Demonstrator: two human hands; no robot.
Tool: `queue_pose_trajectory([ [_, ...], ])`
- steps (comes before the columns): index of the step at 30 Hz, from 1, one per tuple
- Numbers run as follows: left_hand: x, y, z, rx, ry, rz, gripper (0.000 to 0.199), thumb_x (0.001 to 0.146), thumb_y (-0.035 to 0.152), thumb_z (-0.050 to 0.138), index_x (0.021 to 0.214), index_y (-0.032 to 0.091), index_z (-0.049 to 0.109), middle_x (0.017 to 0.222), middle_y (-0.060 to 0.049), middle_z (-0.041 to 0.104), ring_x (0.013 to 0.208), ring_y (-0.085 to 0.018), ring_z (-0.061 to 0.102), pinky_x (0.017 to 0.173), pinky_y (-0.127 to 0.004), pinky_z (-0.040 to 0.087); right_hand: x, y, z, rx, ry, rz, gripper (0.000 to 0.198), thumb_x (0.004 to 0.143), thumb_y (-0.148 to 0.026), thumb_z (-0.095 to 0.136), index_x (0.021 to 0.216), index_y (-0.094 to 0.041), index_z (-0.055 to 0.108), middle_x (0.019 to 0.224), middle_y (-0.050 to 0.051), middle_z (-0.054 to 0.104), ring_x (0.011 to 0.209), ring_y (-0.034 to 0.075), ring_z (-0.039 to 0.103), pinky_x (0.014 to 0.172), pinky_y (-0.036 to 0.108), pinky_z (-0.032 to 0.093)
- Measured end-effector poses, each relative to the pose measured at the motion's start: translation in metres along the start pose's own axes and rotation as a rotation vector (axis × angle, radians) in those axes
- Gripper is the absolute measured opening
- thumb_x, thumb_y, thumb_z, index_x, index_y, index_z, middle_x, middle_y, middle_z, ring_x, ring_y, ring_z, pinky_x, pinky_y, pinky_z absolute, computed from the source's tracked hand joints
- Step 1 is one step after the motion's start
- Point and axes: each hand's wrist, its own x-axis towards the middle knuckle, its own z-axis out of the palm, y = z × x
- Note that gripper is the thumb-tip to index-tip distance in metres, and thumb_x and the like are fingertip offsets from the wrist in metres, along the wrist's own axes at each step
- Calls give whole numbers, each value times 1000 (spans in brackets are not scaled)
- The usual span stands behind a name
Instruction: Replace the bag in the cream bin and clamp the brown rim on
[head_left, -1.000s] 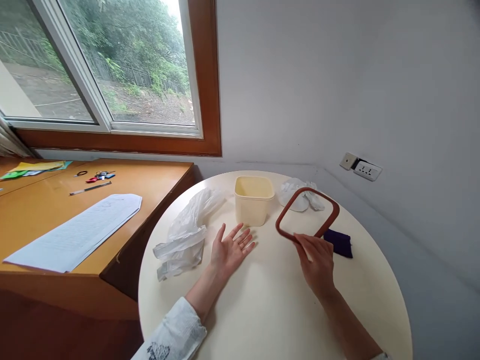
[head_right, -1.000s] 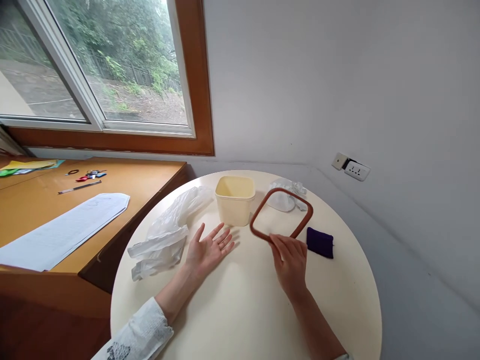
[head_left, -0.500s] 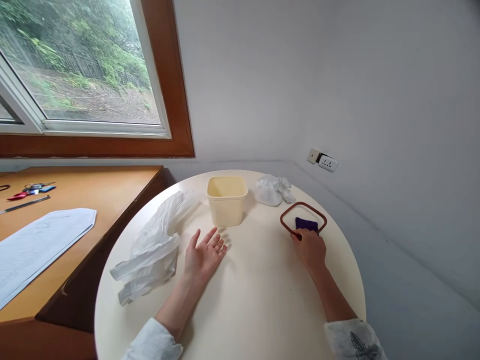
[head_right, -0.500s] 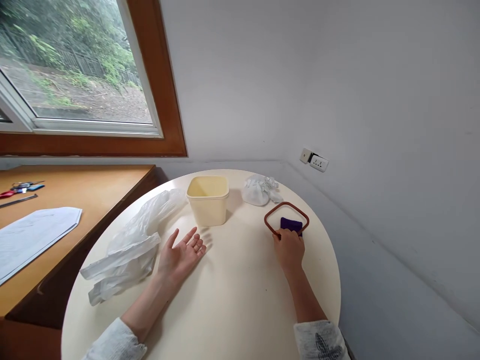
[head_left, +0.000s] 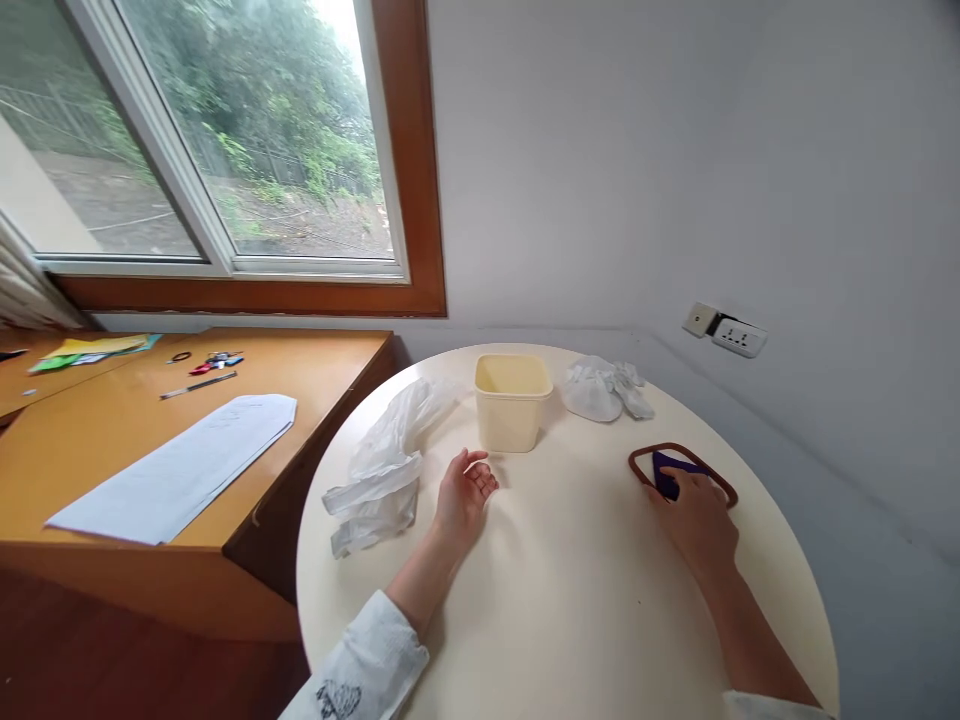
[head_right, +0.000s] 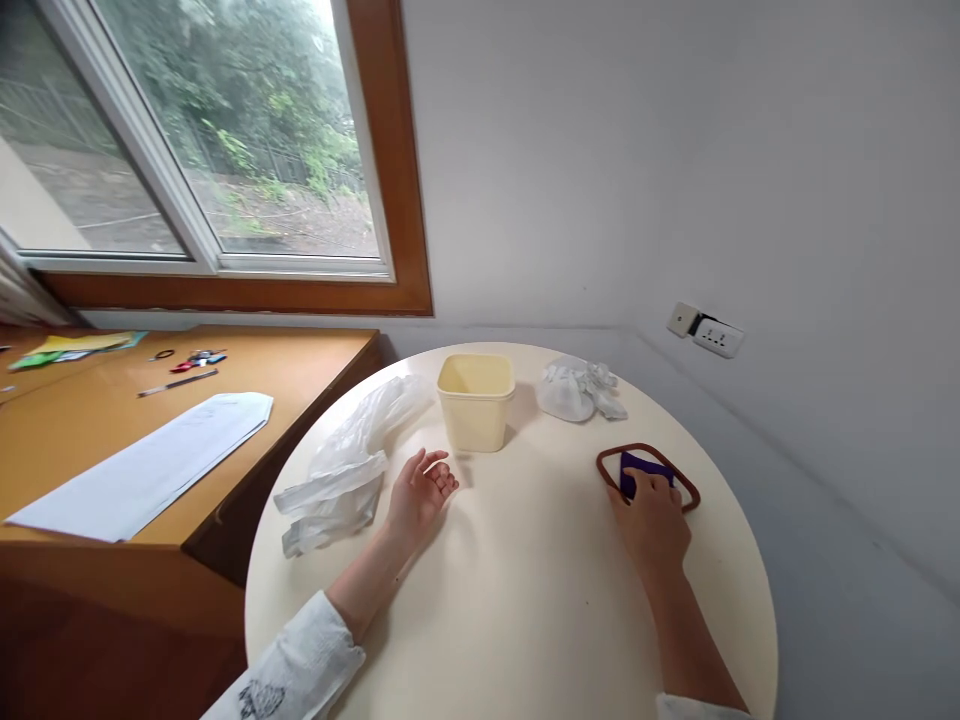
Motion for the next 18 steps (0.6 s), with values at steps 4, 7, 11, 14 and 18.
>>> queue_pose_trajectory([
  [4,-12,4,4,160,76,239,11,75,18,59,64,16,59,50,3,47,52,-12,45,57,-23,36,-5,-15,-6,79,3,-51,36,77,-45,45,103,-23,58,105,10,55,97,30,48,56,34,42],
  [7,-24,19,9,260,125,385,10,69,11,64,64,19,61,63,1,53,66,-14,48,61,-21,36,-10,-26,-5,138,9,-128,29,78,-40,45,98,-23,59,100,8,56,93,27,49,60,33,42],
  [11,-26,68,15,576,177,565,28,64,10,69,88,23,64,99,-5,57,105,-23,47,74,-21,40,-13,-35,0,183,55,-211,26,77,-35,48,95,-22,60,95,6,57,89,24,50,62,32,42],
  [14,-10,116,10,716,265,466,44,57,7,72,96,24,61,133,-7,37,128,-32,29,90,-30,38,-13,-37,0,216,84,-249,24,77,-33,48,94,-21,61,92,6,57,87,23,50,64,32,43],
  [18,19,150,-12,524,321,180,43,60,15,71,100,18,56,134,-16,35,131,-36,24,88,-36,40,-14,-38,-1,275,118,-292,23,78,-33,48,93,-20,61,91,7,57,86,24,50,66,33,43],
])
